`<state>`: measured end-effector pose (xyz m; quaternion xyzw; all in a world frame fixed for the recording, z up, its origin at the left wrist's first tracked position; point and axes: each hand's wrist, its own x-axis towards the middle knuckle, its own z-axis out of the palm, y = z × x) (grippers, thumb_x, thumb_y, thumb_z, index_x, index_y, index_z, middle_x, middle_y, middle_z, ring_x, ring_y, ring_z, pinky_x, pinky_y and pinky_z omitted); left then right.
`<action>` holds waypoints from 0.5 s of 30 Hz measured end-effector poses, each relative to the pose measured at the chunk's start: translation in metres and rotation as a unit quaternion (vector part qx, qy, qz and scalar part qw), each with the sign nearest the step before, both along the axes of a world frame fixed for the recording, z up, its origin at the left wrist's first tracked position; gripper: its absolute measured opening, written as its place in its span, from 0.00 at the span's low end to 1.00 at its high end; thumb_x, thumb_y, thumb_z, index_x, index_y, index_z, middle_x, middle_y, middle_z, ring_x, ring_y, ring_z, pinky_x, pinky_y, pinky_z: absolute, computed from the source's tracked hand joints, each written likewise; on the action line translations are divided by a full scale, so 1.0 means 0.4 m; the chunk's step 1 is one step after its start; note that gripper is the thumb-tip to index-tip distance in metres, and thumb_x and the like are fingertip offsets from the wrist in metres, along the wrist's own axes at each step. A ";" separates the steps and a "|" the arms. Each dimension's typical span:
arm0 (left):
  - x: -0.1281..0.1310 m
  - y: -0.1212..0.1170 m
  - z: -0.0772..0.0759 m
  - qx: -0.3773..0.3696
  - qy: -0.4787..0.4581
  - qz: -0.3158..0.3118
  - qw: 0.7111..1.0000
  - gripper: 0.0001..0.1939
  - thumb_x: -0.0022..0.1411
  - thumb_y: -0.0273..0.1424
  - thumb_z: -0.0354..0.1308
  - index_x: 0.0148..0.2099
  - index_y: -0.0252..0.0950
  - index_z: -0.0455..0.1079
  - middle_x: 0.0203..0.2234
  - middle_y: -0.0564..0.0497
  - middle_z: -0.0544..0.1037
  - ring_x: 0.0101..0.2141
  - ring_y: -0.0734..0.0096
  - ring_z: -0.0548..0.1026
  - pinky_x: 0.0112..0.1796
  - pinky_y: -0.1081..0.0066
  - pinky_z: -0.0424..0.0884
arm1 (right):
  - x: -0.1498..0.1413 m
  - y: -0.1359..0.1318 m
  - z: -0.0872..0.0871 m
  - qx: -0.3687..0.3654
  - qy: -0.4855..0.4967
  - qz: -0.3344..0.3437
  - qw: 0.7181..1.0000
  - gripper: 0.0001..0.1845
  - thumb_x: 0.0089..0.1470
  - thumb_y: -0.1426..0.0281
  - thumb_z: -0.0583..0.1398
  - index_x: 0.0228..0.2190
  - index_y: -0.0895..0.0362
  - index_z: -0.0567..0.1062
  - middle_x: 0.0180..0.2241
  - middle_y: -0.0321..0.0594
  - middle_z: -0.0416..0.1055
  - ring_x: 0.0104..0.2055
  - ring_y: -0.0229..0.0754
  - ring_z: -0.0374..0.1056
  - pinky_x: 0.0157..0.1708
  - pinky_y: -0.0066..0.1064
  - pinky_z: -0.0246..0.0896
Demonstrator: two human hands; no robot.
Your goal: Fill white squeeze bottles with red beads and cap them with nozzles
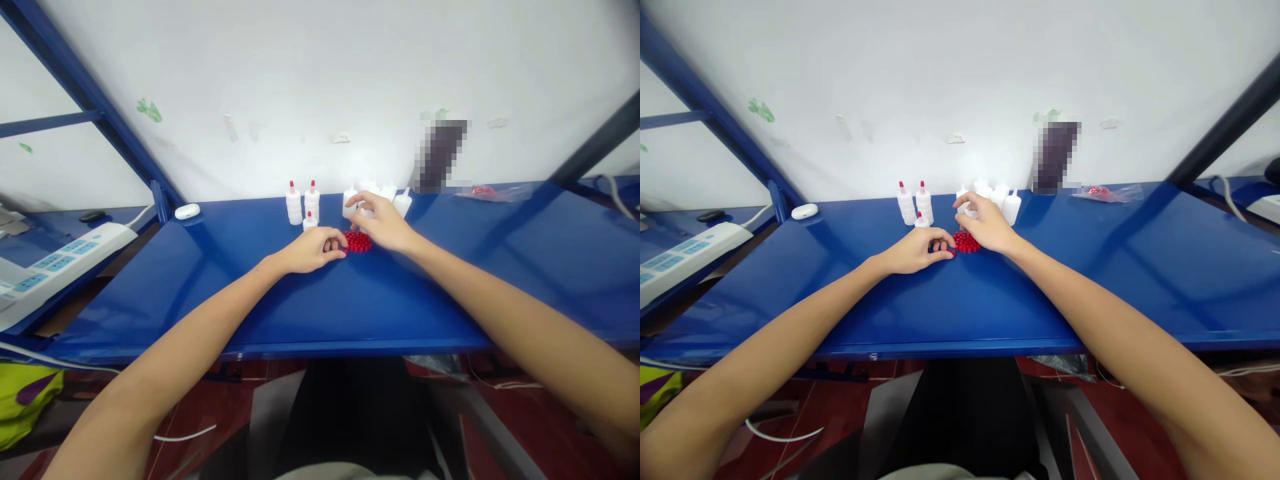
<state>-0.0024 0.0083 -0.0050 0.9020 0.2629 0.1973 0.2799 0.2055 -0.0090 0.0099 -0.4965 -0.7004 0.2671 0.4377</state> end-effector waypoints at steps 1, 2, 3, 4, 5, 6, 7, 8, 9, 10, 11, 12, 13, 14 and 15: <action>0.000 0.000 0.000 0.009 0.003 -0.002 1.000 0.08 0.65 0.33 0.62 0.44 0.35 0.75 0.30 0.51 0.76 0.30 0.73 0.72 0.34 0.70 0.70 | 0.000 0.001 -0.001 0.001 -0.001 0.001 1.000 0.10 0.54 0.69 0.61 0.40 0.55 0.72 0.26 0.35 0.72 0.29 0.42 0.70 0.37 0.37 0.65; 0.000 0.000 0.000 0.018 0.005 -0.004 1.000 0.07 0.65 0.32 0.62 0.43 0.35 0.76 0.31 0.51 0.76 0.30 0.73 0.72 0.34 0.70 0.70 | 0.001 0.002 -0.002 0.001 -0.001 0.002 1.000 0.10 0.54 0.69 0.61 0.40 0.55 0.72 0.26 0.35 0.72 0.29 0.42 0.70 0.37 0.37 0.65; 0.001 -0.001 0.000 0.027 0.006 -0.005 1.000 0.06 0.65 0.32 0.62 0.42 0.34 0.76 0.31 0.51 0.76 0.30 0.73 0.72 0.35 0.70 0.70 | 0.002 0.003 -0.003 0.002 -0.002 0.004 1.000 0.10 0.54 0.69 0.61 0.40 0.55 0.72 0.26 0.35 0.72 0.29 0.42 0.70 0.36 0.37 0.65; 0.001 -0.001 0.000 0.034 0.006 -0.006 0.999 0.06 0.65 0.31 0.62 0.42 0.34 0.76 0.31 0.51 0.76 0.30 0.73 0.72 0.35 0.70 0.69 | 0.002 0.003 -0.004 0.002 -0.003 0.005 1.000 0.10 0.55 0.69 0.61 0.40 0.55 0.72 0.26 0.35 0.72 0.29 0.41 0.70 0.36 0.37 0.65; 0.001 -0.002 -0.001 0.039 0.005 -0.005 0.999 0.06 0.65 0.31 0.61 0.41 0.34 0.76 0.31 0.50 0.76 0.31 0.73 0.72 0.35 0.70 0.69 | 0.003 0.004 -0.006 0.004 -0.005 0.007 1.000 0.10 0.55 0.69 0.61 0.40 0.55 0.72 0.26 0.36 0.73 0.29 0.41 0.70 0.36 0.37 0.65; 0.001 -0.002 -0.002 0.041 0.004 -0.004 0.999 0.05 0.65 0.31 0.62 0.41 0.34 0.76 0.31 0.50 0.76 0.31 0.73 0.72 0.35 0.70 0.69 | 0.003 0.004 -0.006 0.007 -0.007 0.008 1.000 0.10 0.55 0.69 0.61 0.40 0.55 0.72 0.26 0.36 0.73 0.29 0.41 0.70 0.37 0.37 0.65; 0.001 -0.003 -0.002 0.041 0.002 -0.002 0.999 0.05 0.65 0.31 0.62 0.41 0.34 0.77 0.32 0.50 0.76 0.31 0.73 0.72 0.36 0.70 0.70 | 0.003 0.004 -0.007 0.008 -0.009 0.008 1.000 0.10 0.55 0.69 0.61 0.40 0.55 0.72 0.26 0.36 0.73 0.28 0.41 0.70 0.36 0.37 0.65; 0.000 -0.003 -0.003 0.039 0.000 0.000 0.999 0.06 0.65 0.31 0.62 0.41 0.35 0.77 0.32 0.50 0.77 0.31 0.73 0.72 0.36 0.70 0.70 | 0.003 0.003 -0.006 0.008 -0.010 0.009 1.000 0.10 0.55 0.69 0.61 0.40 0.55 0.72 0.26 0.36 0.73 0.28 0.41 0.70 0.36 0.37 0.64; 0.000 -0.002 -0.004 0.038 -0.002 0.001 0.999 0.06 0.64 0.31 0.62 0.42 0.35 0.77 0.33 0.50 0.77 0.32 0.72 0.73 0.37 0.70 0.70 | 0.001 0.001 -0.004 0.006 -0.009 0.009 1.000 0.09 0.55 0.69 0.61 0.40 0.55 0.73 0.26 0.36 0.73 0.28 0.41 0.69 0.36 0.37 0.64; 0.000 -0.001 -0.004 0.037 -0.004 0.002 0.999 0.06 0.64 0.31 0.62 0.42 0.35 0.78 0.33 0.49 0.78 0.32 0.72 0.73 0.37 0.69 0.71 | -0.001 -0.001 -0.001 0.005 -0.003 0.005 1.000 0.09 0.54 0.69 0.61 0.39 0.55 0.73 0.25 0.35 0.73 0.27 0.40 0.69 0.35 0.37 0.64; 0.000 0.000 -0.005 0.037 -0.006 0.002 0.999 0.06 0.64 0.31 0.63 0.42 0.35 0.78 0.34 0.49 0.78 0.33 0.72 0.74 0.38 0.69 0.71 | -0.003 -0.004 0.004 0.004 0.009 -0.003 1.000 0.09 0.54 0.69 0.62 0.39 0.54 0.72 0.24 0.34 0.72 0.26 0.40 0.68 0.34 0.36 0.64; -0.001 0.001 -0.006 0.037 -0.006 0.002 0.999 0.06 0.64 0.31 0.63 0.42 0.35 0.78 0.35 0.48 0.79 0.33 0.71 0.74 0.39 0.69 0.71 | -0.006 -0.007 0.010 0.005 0.026 -0.013 1.000 0.09 0.53 0.70 0.62 0.39 0.54 0.72 0.23 0.34 0.71 0.26 0.40 0.68 0.33 0.36 0.64; -0.001 0.003 -0.007 0.039 -0.006 0.002 0.999 0.06 0.64 0.31 0.63 0.42 0.35 0.78 0.36 0.48 0.79 0.34 0.71 0.74 0.39 0.69 0.71 | -0.010 -0.010 0.016 0.006 0.045 -0.025 0.999 0.09 0.52 0.71 0.63 0.38 0.54 0.72 0.22 0.34 0.71 0.26 0.40 0.69 0.32 0.35 0.64; -0.001 0.004 -0.008 0.040 -0.007 0.001 0.999 0.06 0.64 0.31 0.63 0.42 0.35 0.79 0.36 0.48 0.79 0.34 0.71 0.74 0.39 0.69 0.71 | -0.013 -0.013 0.022 0.007 0.065 -0.036 0.997 0.08 0.52 0.72 0.63 0.37 0.54 0.72 0.22 0.34 0.71 0.26 0.40 0.69 0.31 0.34 0.63; 0.000 0.005 -0.009 0.042 -0.008 0.001 0.999 0.06 0.64 0.31 0.64 0.41 0.35 0.79 0.35 0.48 0.79 0.33 0.72 0.74 0.39 0.69 0.71 | -0.016 -0.015 0.028 0.006 0.082 -0.046 0.996 0.07 0.52 0.72 0.63 0.35 0.55 0.72 0.21 0.34 0.70 0.25 0.40 0.69 0.30 0.34 0.63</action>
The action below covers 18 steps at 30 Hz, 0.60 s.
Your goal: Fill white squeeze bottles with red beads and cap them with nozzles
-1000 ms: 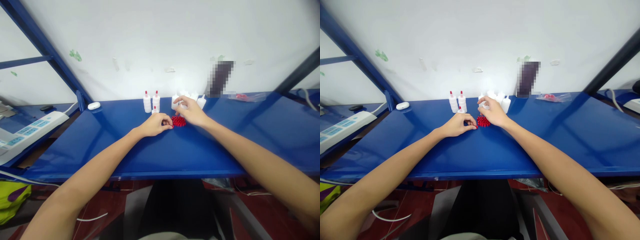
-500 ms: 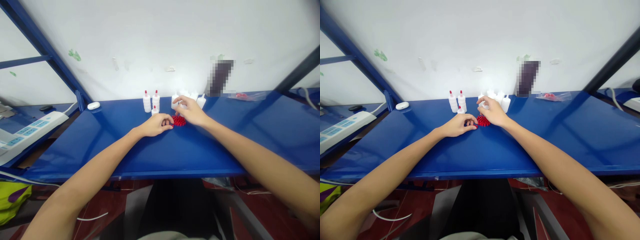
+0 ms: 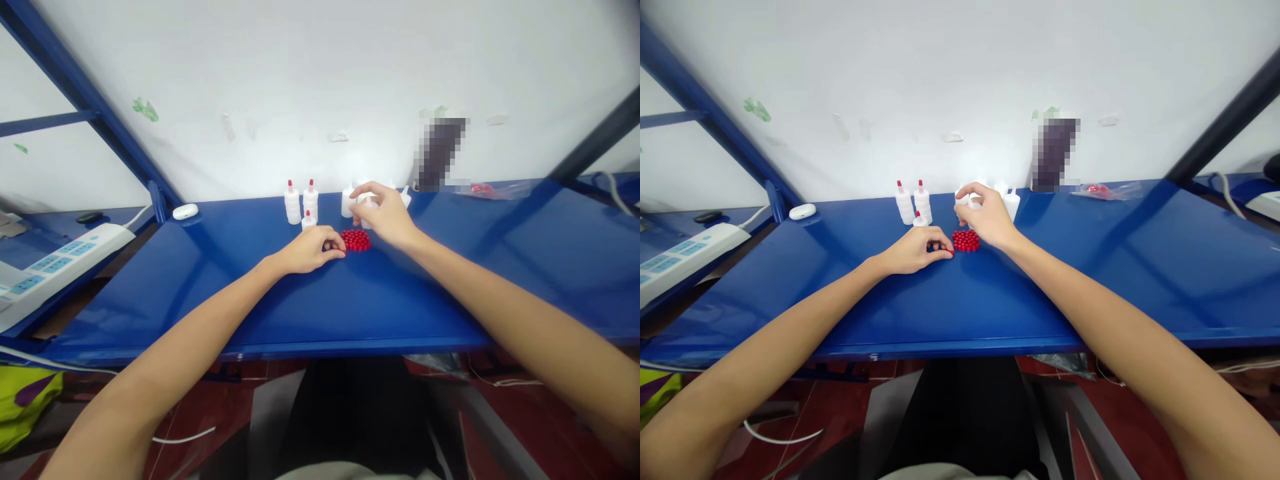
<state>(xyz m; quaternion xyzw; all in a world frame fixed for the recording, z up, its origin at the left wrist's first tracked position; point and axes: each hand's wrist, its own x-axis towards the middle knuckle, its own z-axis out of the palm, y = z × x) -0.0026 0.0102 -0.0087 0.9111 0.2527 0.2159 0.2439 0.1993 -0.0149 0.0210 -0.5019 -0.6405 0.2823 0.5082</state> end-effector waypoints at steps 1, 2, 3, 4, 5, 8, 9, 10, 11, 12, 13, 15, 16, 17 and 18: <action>0.000 0.001 -0.002 0.002 -0.003 -0.001 1.000 0.06 0.64 0.31 0.64 0.41 0.35 0.79 0.35 0.49 0.79 0.32 0.72 0.73 0.38 0.70 0.71 | -0.002 -0.001 0.004 -0.003 0.012 -0.004 1.000 0.05 0.52 0.72 0.63 0.33 0.55 0.72 0.21 0.34 0.70 0.24 0.39 0.68 0.28 0.33 0.62; 0.001 0.001 -0.004 0.005 -0.006 -0.001 1.000 0.06 0.64 0.31 0.64 0.41 0.34 0.78 0.34 0.49 0.79 0.32 0.73 0.73 0.37 0.70 0.70 | -0.004 -0.002 0.007 -0.007 0.019 -0.006 1.000 0.04 0.52 0.72 0.64 0.31 0.55 0.72 0.21 0.35 0.70 0.22 0.37 0.67 0.26 0.32 0.60; 0.001 0.000 -0.006 0.008 -0.008 -0.002 1.000 0.05 0.64 0.30 0.64 0.41 0.34 0.78 0.33 0.49 0.79 0.31 0.73 0.73 0.37 0.70 0.70 | -0.005 -0.002 0.008 -0.010 0.023 -0.006 1.000 0.04 0.52 0.71 0.64 0.30 0.56 0.73 0.20 0.34 0.69 0.21 0.36 0.65 0.24 0.31 0.58; 0.002 0.000 -0.009 0.013 -0.011 -0.002 1.000 0.05 0.64 0.30 0.64 0.41 0.34 0.78 0.33 0.50 0.79 0.31 0.73 0.72 0.36 0.71 0.70 | -0.005 -0.002 0.008 -0.011 0.027 -0.004 1.000 0.06 0.52 0.69 0.65 0.29 0.56 0.73 0.19 0.33 0.68 0.19 0.35 0.62 0.22 0.30 0.57; 0.002 -0.001 -0.011 0.018 -0.015 -0.003 1.000 0.04 0.64 0.29 0.64 0.40 0.34 0.78 0.33 0.50 0.79 0.30 0.74 0.72 0.36 0.71 0.69 | -0.005 -0.001 0.007 -0.013 0.030 0.000 0.999 0.08 0.52 0.67 0.66 0.28 0.56 0.73 0.18 0.32 0.66 0.17 0.34 0.60 0.21 0.30 0.55; 0.004 -0.004 -0.011 0.031 -0.047 0.002 0.998 0.04 0.64 0.28 0.63 0.40 0.34 0.78 0.32 0.51 0.79 0.29 0.75 0.72 0.34 0.72 0.68 | 0.002 0.001 0.001 -0.019 0.047 0.042 0.998 0.13 0.55 0.61 0.65 0.27 0.56 0.73 0.16 0.31 0.63 0.15 0.33 0.57 0.18 0.29 0.51; 0.005 -0.005 -0.008 0.035 -0.069 0.010 0.997 0.04 0.64 0.28 0.63 0.40 0.34 0.78 0.32 0.51 0.79 0.28 0.75 0.72 0.34 0.72 0.68 | 0.005 0.001 -0.001 -0.021 0.051 0.065 0.996 0.14 0.57 0.59 0.63 0.27 0.56 0.73 0.15 0.31 0.62 0.15 0.34 0.57 0.18 0.29 0.51; 0.006 -0.006 -0.004 0.041 -0.096 0.022 0.994 0.04 0.64 0.29 0.63 0.40 0.34 0.78 0.32 0.51 0.79 0.28 0.76 0.71 0.34 0.72 0.68 | 0.008 0.002 -0.002 -0.022 0.052 0.088 0.994 0.16 0.60 0.59 0.60 0.27 0.57 0.74 0.15 0.32 0.62 0.15 0.34 0.57 0.19 0.30 0.52; 0.008 -0.008 0.001 0.049 -0.129 0.038 0.990 0.04 0.64 0.29 0.64 0.40 0.35 0.78 0.33 0.51 0.80 0.28 0.76 0.71 0.33 0.73 0.68 | 0.011 0.002 -0.004 -0.024 0.052 0.109 0.992 0.18 0.62 0.58 0.57 0.26 0.57 0.74 0.14 0.32 0.62 0.15 0.35 0.58 0.19 0.30 0.52; 0.011 -0.010 0.007 0.059 -0.164 0.057 0.983 0.04 0.65 0.30 0.64 0.40 0.35 0.78 0.33 0.51 0.80 0.27 0.77 0.71 0.33 0.73 0.68 | 0.013 0.003 -0.006 -0.029 0.050 0.125 0.990 0.20 0.64 0.58 0.54 0.26 0.57 0.74 0.14 0.33 0.62 0.15 0.36 0.59 0.19 0.30 0.53; 0.013 -0.013 0.013 0.070 -0.201 0.077 0.974 0.04 0.65 0.30 0.64 0.40 0.35 0.78 0.33 0.51 0.80 0.27 0.77 0.70 0.32 0.73 0.68 | 0.014 0.003 -0.008 -0.037 0.048 0.136 0.989 0.22 0.65 0.58 0.51 0.26 0.57 0.74 0.14 0.33 0.62 0.15 0.36 0.59 0.20 0.31 0.53; 0.021 -0.019 0.022 0.089 -0.264 0.108 0.954 0.04 0.65 0.30 0.64 0.39 0.35 0.78 0.33 0.51 0.80 0.26 0.78 0.70 0.31 0.74 0.68 | 0.012 0.000 -0.012 -0.056 0.037 0.141 0.988 0.24 0.66 0.57 0.48 0.26 0.56 0.73 0.14 0.33 0.62 0.15 0.36 0.59 0.20 0.31 0.52; 0.025 -0.023 0.025 0.097 -0.286 0.117 0.946 0.04 0.65 0.30 0.64 0.39 0.35 0.78 0.33 0.51 0.80 0.26 0.78 0.71 0.31 0.74 0.68 | 0.009 -0.003 -0.014 -0.061 0.026 0.140 0.988 0.24 0.66 0.57 0.48 0.26 0.56 0.72 0.15 0.33 0.62 0.15 0.37 0.58 0.20 0.31 0.52; 0.029 -0.027 0.026 0.103 -0.300 0.121 0.941 0.04 0.65 0.31 0.64 0.39 0.35 0.77 0.33 0.51 0.80 0.26 0.78 0.71 0.30 0.74 0.68 | 0.005 -0.008 -0.015 -0.061 0.008 0.140 0.988 0.24 0.66 0.58 0.47 0.25 0.56 0.72 0.15 0.33 0.62 0.16 0.37 0.58 0.21 0.32 0.52; 0.032 -0.030 0.026 0.108 -0.306 0.119 0.938 0.04 0.65 0.31 0.64 0.39 0.35 0.77 0.33 0.51 0.80 0.26 0.78 0.71 0.30 0.75 0.68 | 0.001 -0.012 -0.015 -0.054 -0.016 0.142 0.988 0.24 0.66 0.59 0.47 0.24 0.56 0.71 0.15 0.33 0.61 0.17 0.37 0.59 0.23 0.32 0.53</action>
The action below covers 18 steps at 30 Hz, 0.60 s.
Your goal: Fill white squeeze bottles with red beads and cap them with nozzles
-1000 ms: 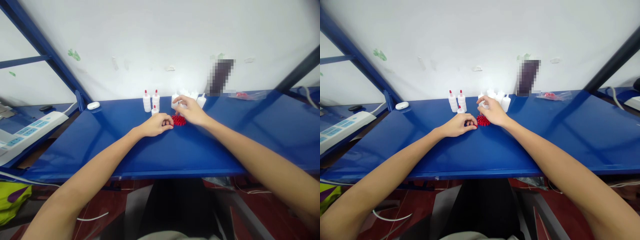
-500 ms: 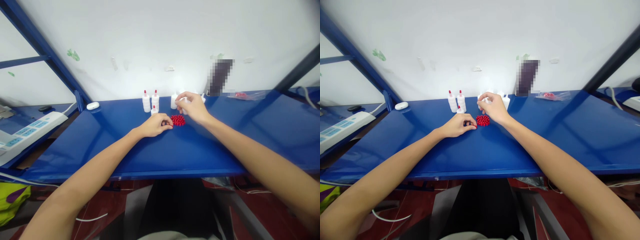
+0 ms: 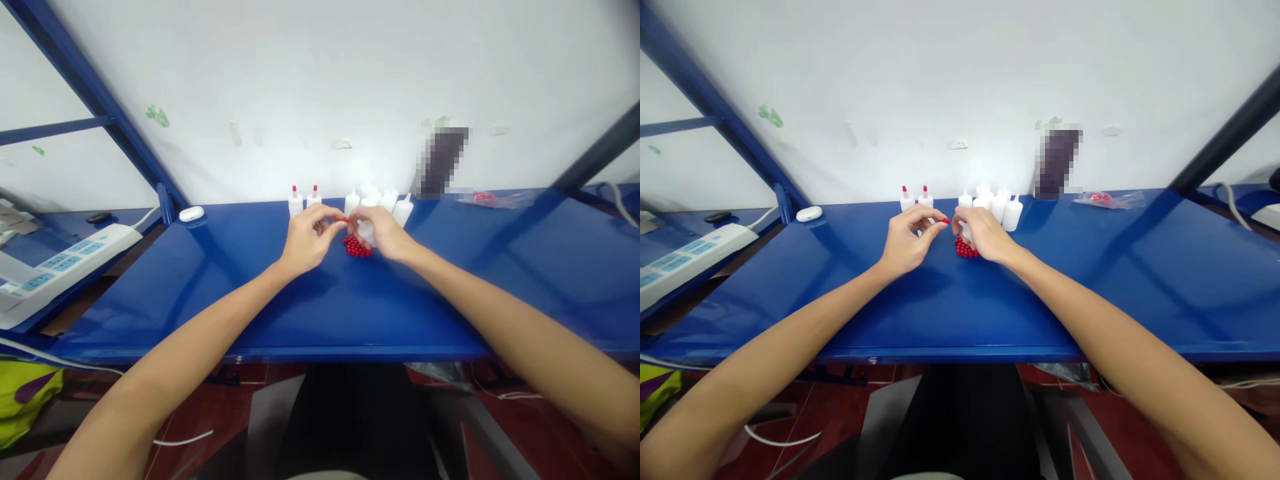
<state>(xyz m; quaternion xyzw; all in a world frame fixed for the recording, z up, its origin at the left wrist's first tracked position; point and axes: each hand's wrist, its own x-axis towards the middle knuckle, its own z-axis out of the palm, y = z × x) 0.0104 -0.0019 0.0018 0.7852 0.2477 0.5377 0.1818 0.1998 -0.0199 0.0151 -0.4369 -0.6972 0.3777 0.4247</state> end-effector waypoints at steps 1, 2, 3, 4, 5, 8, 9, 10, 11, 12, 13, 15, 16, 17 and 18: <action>0.003 -0.003 -0.001 0.006 -0.001 -0.003 1.000 0.04 0.65 0.31 0.64 0.39 0.35 0.77 0.33 0.51 0.79 0.26 0.79 0.71 0.29 0.75 0.68 | -0.004 -0.005 0.001 0.019 -0.024 0.004 1.000 0.24 0.66 0.60 0.47 0.23 0.56 0.70 0.16 0.33 0.61 0.19 0.37 0.59 0.24 0.32 0.52; 0.006 -0.007 -0.003 0.009 0.001 -0.008 1.000 0.04 0.65 0.31 0.63 0.39 0.35 0.77 0.33 0.51 0.79 0.26 0.79 0.71 0.29 0.75 0.68 | -0.007 -0.010 0.002 0.045 -0.046 0.009 0.998 0.24 0.66 0.61 0.47 0.22 0.56 0.69 0.17 0.34 0.61 0.21 0.37 0.59 0.26 0.32 0.52; 0.008 -0.009 -0.005 0.012 0.003 -0.012 1.000 0.04 0.66 0.31 0.63 0.39 0.35 0.77 0.33 0.51 0.79 0.26 0.79 0.71 0.30 0.75 0.69 | -0.010 -0.014 0.003 0.073 -0.064 0.011 0.995 0.23 0.66 0.61 0.48 0.22 0.55 0.67 0.19 0.34 0.62 0.23 0.37 0.60 0.28 0.32 0.52; 0.009 -0.011 -0.007 0.012 0.005 -0.016 1.000 0.04 0.66 0.30 0.63 0.40 0.35 0.77 0.33 0.50 0.79 0.26 0.79 0.71 0.30 0.76 0.69 | -0.012 -0.016 0.004 0.100 -0.078 0.012 0.992 0.22 0.66 0.61 0.48 0.22 0.55 0.66 0.20 0.34 0.62 0.25 0.38 0.60 0.29 0.32 0.52; 0.010 -0.012 -0.008 0.012 0.005 -0.019 1.000 0.04 0.66 0.30 0.62 0.40 0.35 0.76 0.34 0.50 0.79 0.26 0.79 0.71 0.30 0.75 0.69 | -0.012 -0.018 0.004 0.123 -0.088 0.010 0.988 0.21 0.65 0.61 0.49 0.23 0.55 0.65 0.21 0.34 0.61 0.27 0.38 0.60 0.30 0.33 0.51; 0.010 -0.012 -0.011 0.008 0.008 -0.025 1.000 0.03 0.66 0.29 0.62 0.40 0.35 0.76 0.33 0.50 0.78 0.27 0.78 0.72 0.31 0.75 0.70 | -0.010 -0.018 0.004 0.147 -0.117 -0.004 0.982 0.18 0.65 0.61 0.50 0.25 0.54 0.64 0.23 0.33 0.61 0.29 0.39 0.60 0.32 0.33 0.51; 0.010 -0.011 -0.012 0.006 0.011 -0.028 1.000 0.03 0.66 0.28 0.62 0.40 0.35 0.76 0.33 0.51 0.78 0.28 0.78 0.72 0.32 0.75 0.70 | -0.008 -0.018 0.003 0.146 -0.128 -0.008 0.981 0.17 0.64 0.60 0.51 0.26 0.55 0.65 0.23 0.33 0.61 0.29 0.39 0.60 0.32 0.33 0.51; 0.010 -0.010 -0.012 0.004 0.014 -0.031 0.999 0.02 0.65 0.28 0.62 0.40 0.35 0.76 0.33 0.51 0.78 0.29 0.77 0.72 0.32 0.75 0.71 | -0.007 -0.018 0.004 0.145 -0.138 -0.013 0.980 0.17 0.64 0.60 0.51 0.27 0.55 0.66 0.24 0.33 0.62 0.29 0.40 0.60 0.32 0.33 0.51; 0.010 -0.009 -0.013 0.001 0.016 -0.035 0.999 0.02 0.65 0.27 0.62 0.40 0.35 0.76 0.32 0.51 0.78 0.30 0.76 0.73 0.33 0.75 0.71 | -0.005 -0.019 0.004 0.145 -0.148 -0.017 0.978 0.17 0.64 0.59 0.52 0.28 0.55 0.68 0.24 0.33 0.63 0.29 0.40 0.61 0.33 0.33 0.51; 0.009 -0.009 -0.014 -0.002 0.016 -0.039 0.999 0.02 0.65 0.27 0.62 0.40 0.35 0.76 0.33 0.51 0.78 0.31 0.76 0.74 0.34 0.74 0.72 | -0.004 -0.019 0.005 0.145 -0.155 -0.021 0.977 0.16 0.63 0.58 0.52 0.29 0.55 0.69 0.25 0.34 0.65 0.29 0.40 0.61 0.33 0.33 0.52; 0.009 -0.008 -0.015 -0.005 0.015 -0.043 0.999 0.02 0.65 0.27 0.61 0.40 0.35 0.76 0.33 0.51 0.78 0.31 0.75 0.74 0.35 0.74 0.72 | -0.002 -0.020 0.006 0.146 -0.162 -0.025 0.976 0.16 0.63 0.57 0.52 0.30 0.55 0.69 0.25 0.34 0.66 0.29 0.40 0.62 0.33 0.33 0.52; 0.009 -0.008 -0.016 -0.008 0.013 -0.050 0.999 0.03 0.66 0.26 0.61 0.40 0.35 0.76 0.33 0.50 0.78 0.33 0.74 0.75 0.36 0.73 0.73 | -0.001 -0.022 0.008 0.147 -0.179 -0.031 0.972 0.16 0.63 0.57 0.53 0.32 0.55 0.70 0.26 0.35 0.69 0.30 0.41 0.64 0.34 0.33 0.53; 0.009 -0.009 -0.017 -0.009 0.014 -0.051 0.999 0.03 0.66 0.26 0.60 0.40 0.35 0.75 0.33 0.50 0.78 0.33 0.74 0.75 0.37 0.72 0.73 | 0.000 -0.023 0.008 0.147 -0.188 -0.034 0.970 0.16 0.63 0.56 0.53 0.32 0.55 0.70 0.26 0.35 0.70 0.30 0.41 0.64 0.34 0.33 0.53; 0.008 -0.009 -0.017 -0.008 0.016 -0.051 0.999 0.03 0.66 0.26 0.60 0.40 0.35 0.75 0.33 0.50 0.78 0.33 0.74 0.75 0.37 0.72 0.73 | 0.000 -0.023 0.009 0.146 -0.198 -0.036 0.969 0.16 0.63 0.56 0.53 0.32 0.55 0.70 0.27 0.36 0.70 0.30 0.41 0.64 0.35 0.33 0.53; 0.008 -0.009 -0.017 -0.007 0.019 -0.050 0.999 0.03 0.66 0.26 0.60 0.40 0.35 0.75 0.33 0.50 0.78 0.33 0.73 0.75 0.37 0.72 0.73 | 0.000 -0.023 0.009 0.146 -0.206 -0.037 0.967 0.16 0.63 0.56 0.53 0.33 0.55 0.70 0.27 0.36 0.71 0.30 0.41 0.65 0.35 0.33 0.53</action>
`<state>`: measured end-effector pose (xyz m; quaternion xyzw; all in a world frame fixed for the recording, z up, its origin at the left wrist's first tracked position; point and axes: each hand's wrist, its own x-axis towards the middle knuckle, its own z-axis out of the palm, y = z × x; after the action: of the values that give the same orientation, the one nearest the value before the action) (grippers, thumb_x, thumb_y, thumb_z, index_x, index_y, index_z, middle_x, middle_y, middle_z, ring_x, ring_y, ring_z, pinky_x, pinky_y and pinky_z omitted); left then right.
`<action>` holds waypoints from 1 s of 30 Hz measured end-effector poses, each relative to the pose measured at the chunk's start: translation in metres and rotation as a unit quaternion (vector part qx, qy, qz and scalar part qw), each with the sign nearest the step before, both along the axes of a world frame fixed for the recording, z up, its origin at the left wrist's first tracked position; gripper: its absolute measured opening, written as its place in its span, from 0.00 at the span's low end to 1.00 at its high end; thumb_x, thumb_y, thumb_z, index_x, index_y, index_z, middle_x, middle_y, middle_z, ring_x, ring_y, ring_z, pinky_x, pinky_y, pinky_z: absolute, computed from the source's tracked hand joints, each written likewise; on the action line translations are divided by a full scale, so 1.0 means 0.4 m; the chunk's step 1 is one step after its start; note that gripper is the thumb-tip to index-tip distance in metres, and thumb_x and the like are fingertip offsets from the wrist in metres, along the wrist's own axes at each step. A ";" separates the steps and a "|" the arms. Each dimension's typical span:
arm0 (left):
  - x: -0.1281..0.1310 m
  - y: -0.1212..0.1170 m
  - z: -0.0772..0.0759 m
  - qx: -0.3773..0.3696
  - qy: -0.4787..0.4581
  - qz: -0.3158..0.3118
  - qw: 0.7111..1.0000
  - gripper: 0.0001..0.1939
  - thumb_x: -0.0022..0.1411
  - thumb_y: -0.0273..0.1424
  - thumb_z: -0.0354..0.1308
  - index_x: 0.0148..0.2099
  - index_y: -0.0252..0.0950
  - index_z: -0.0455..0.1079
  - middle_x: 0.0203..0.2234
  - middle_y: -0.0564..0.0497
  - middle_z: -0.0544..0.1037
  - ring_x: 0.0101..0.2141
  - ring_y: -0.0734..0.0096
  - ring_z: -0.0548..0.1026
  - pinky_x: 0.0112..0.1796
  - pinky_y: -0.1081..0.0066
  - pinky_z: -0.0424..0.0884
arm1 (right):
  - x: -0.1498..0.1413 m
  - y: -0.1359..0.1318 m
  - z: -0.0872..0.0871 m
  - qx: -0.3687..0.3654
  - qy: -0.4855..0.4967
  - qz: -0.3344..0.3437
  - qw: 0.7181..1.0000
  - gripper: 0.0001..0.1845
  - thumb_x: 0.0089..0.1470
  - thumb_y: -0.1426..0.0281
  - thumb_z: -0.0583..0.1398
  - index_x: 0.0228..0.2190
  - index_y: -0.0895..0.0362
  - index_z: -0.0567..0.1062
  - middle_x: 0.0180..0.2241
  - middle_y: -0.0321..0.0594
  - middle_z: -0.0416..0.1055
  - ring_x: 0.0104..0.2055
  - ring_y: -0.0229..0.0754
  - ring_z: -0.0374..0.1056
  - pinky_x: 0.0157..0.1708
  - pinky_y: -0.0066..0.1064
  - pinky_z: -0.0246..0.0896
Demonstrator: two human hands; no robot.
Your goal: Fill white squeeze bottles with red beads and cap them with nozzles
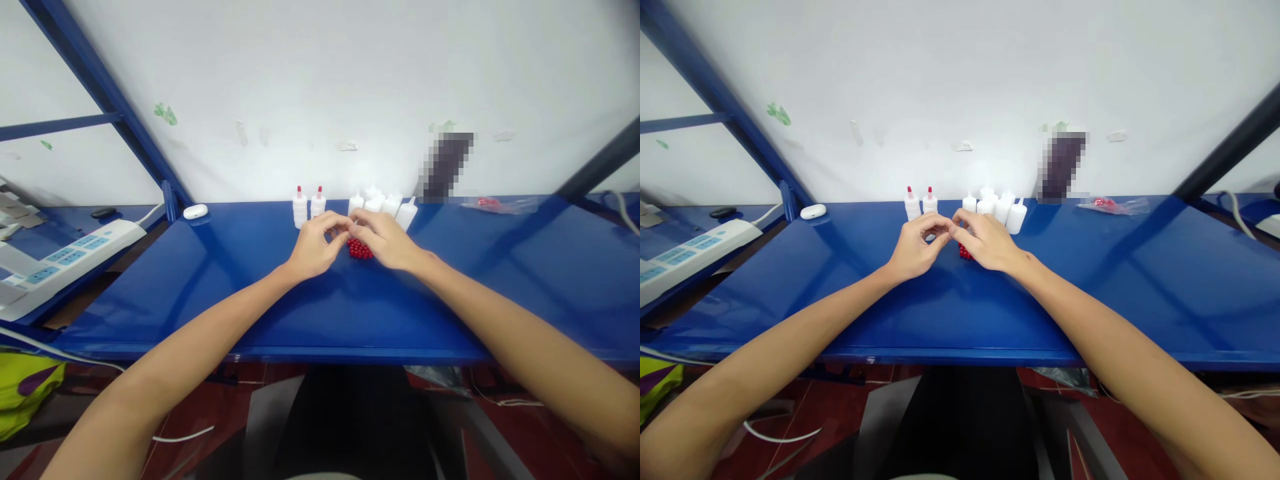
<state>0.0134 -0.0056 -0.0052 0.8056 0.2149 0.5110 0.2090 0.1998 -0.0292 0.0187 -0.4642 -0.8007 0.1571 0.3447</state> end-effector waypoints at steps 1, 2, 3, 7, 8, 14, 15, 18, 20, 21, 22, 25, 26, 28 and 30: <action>0.000 0.000 0.000 0.001 0.004 0.002 1.000 0.03 0.66 0.25 0.60 0.40 0.35 0.75 0.33 0.50 0.78 0.33 0.73 0.75 0.37 0.72 0.73 | 0.000 0.000 0.000 0.001 -0.007 -0.002 1.000 0.16 0.63 0.56 0.52 0.33 0.55 0.70 0.27 0.36 0.71 0.30 0.42 0.65 0.34 0.33 0.53; 0.000 0.000 -0.001 0.001 0.006 0.002 1.000 0.03 0.65 0.25 0.60 0.40 0.35 0.75 0.33 0.50 0.78 0.33 0.73 0.75 0.37 0.72 0.73 | 0.000 0.000 0.000 0.002 -0.011 -0.002 1.000 0.16 0.63 0.56 0.52 0.33 0.55 0.70 0.27 0.36 0.72 0.30 0.42 0.65 0.34 0.33 0.53; 0.000 0.001 -0.001 -0.002 0.006 -0.001 1.000 0.03 0.65 0.25 0.60 0.40 0.35 0.75 0.33 0.50 0.78 0.33 0.73 0.75 0.37 0.72 0.73 | 0.000 0.000 0.000 0.002 -0.013 -0.002 1.000 0.16 0.63 0.56 0.52 0.33 0.55 0.70 0.27 0.36 0.72 0.30 0.42 0.65 0.34 0.33 0.53; 0.004 0.003 -0.004 -0.022 -0.007 -0.020 1.000 0.03 0.65 0.25 0.60 0.40 0.34 0.75 0.33 0.50 0.77 0.32 0.74 0.75 0.36 0.72 0.73 | 0.001 -0.001 0.002 0.003 -0.016 -0.001 1.000 0.16 0.63 0.57 0.52 0.33 0.55 0.70 0.25 0.35 0.69 0.29 0.42 0.64 0.33 0.33 0.52; 0.005 0.003 -0.005 -0.025 -0.008 -0.022 0.999 0.03 0.65 0.25 0.60 0.40 0.34 0.75 0.33 0.50 0.77 0.32 0.75 0.75 0.36 0.72 0.73 | 0.001 -0.001 0.003 0.002 -0.022 -0.002 1.000 0.16 0.63 0.57 0.51 0.33 0.55 0.70 0.24 0.35 0.69 0.29 0.42 0.64 0.33 0.33 0.51; 0.005 -0.001 -0.002 -0.016 -0.003 -0.019 1.000 0.04 0.64 0.23 0.59 0.39 0.34 0.75 0.33 0.50 0.77 0.31 0.76 0.74 0.35 0.74 0.72 | -0.001 -0.005 0.010 -0.001 -0.054 -0.005 0.999 0.13 0.63 0.60 0.51 0.34 0.54 0.70 0.25 0.35 0.69 0.29 0.42 0.64 0.32 0.33 0.49; 0.004 -0.002 -0.002 -0.014 0.001 -0.019 1.000 0.04 0.64 0.23 0.59 0.39 0.34 0.75 0.33 0.50 0.77 0.31 0.77 0.74 0.34 0.74 0.72 | -0.002 -0.006 0.011 -0.002 -0.055 -0.004 0.998 0.13 0.63 0.61 0.51 0.34 0.54 0.70 0.25 0.34 0.69 0.29 0.42 0.63 0.32 0.33 0.49; 0.004 -0.004 -0.003 -0.009 0.015 -0.019 1.000 0.05 0.63 0.22 0.59 0.39 0.34 0.75 0.32 0.50 0.77 0.30 0.77 0.73 0.34 0.74 0.72 | -0.004 -0.007 0.010 0.000 -0.050 0.008 0.999 0.11 0.62 0.63 0.51 0.34 0.54 0.70 0.26 0.35 0.70 0.29 0.42 0.63 0.32 0.33 0.49; 0.007 -0.005 -0.007 -0.018 0.013 -0.023 0.999 0.05 0.63 0.23 0.59 0.39 0.34 0.76 0.33 0.50 0.77 0.31 0.76 0.74 0.35 0.73 0.73 | -0.006 -0.008 0.009 0.009 -0.034 0.025 0.999 0.09 0.60 0.66 0.51 0.32 0.55 0.69 0.26 0.35 0.68 0.29 0.41 0.63 0.32 0.33 0.49; 0.008 -0.005 -0.008 -0.028 0.006 -0.027 0.999 0.05 0.63 0.23 0.59 0.40 0.34 0.76 0.33 0.50 0.77 0.32 0.75 0.75 0.36 0.73 0.74 | -0.007 -0.009 0.008 0.014 -0.022 0.033 0.999 0.09 0.60 0.66 0.51 0.31 0.55 0.68 0.25 0.34 0.67 0.28 0.41 0.62 0.31 0.34 0.49; 0.010 -0.005 -0.010 -0.039 -0.002 -0.032 0.999 0.05 0.63 0.23 0.60 0.41 0.35 0.76 0.34 0.50 0.78 0.32 0.75 0.76 0.37 0.73 0.75 | -0.008 -0.010 0.008 0.019 -0.009 0.042 0.999 0.09 0.60 0.66 0.51 0.29 0.54 0.67 0.24 0.34 0.66 0.27 0.40 0.62 0.31 0.34 0.49; 0.015 -0.005 -0.012 -0.066 -0.028 -0.047 0.996 0.06 0.63 0.24 0.61 0.42 0.35 0.76 0.35 0.49 0.78 0.34 0.74 0.77 0.38 0.72 0.77 | -0.011 -0.013 0.008 0.032 0.026 0.060 0.997 0.10 0.60 0.66 0.50 0.28 0.54 0.65 0.22 0.33 0.63 0.25 0.39 0.59 0.29 0.33 0.49; 0.016 -0.005 -0.011 -0.071 -0.032 -0.051 0.996 0.06 0.63 0.24 0.61 0.43 0.35 0.77 0.35 0.49 0.78 0.34 0.74 0.77 0.39 0.72 0.77 | -0.011 -0.014 0.008 0.036 0.032 0.062 0.997 0.10 0.60 0.67 0.50 0.28 0.54 0.65 0.22 0.33 0.63 0.25 0.39 0.59 0.29 0.33 0.49; 0.016 -0.006 -0.008 -0.077 -0.032 -0.056 0.995 0.06 0.64 0.24 0.61 0.43 0.35 0.77 0.36 0.49 0.77 0.35 0.74 0.77 0.39 0.72 0.77 | -0.011 -0.015 0.008 0.038 0.035 0.062 0.997 0.09 0.60 0.68 0.50 0.28 0.54 0.65 0.23 0.33 0.63 0.26 0.39 0.59 0.30 0.33 0.50; 0.015 -0.007 -0.006 -0.081 -0.025 -0.057 0.995 0.06 0.64 0.24 0.60 0.43 0.35 0.77 0.35 0.48 0.77 0.35 0.74 0.77 0.39 0.72 0.77 | -0.011 -0.016 0.008 0.035 0.033 0.058 0.997 0.09 0.60 0.68 0.50 0.29 0.54 0.66 0.23 0.33 0.64 0.26 0.39 0.60 0.29 0.33 0.50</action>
<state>0.0195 -0.0085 -0.0075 0.7841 0.2038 0.4990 0.3075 0.1954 -0.0358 0.0221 -0.3991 -0.8194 0.1642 0.3773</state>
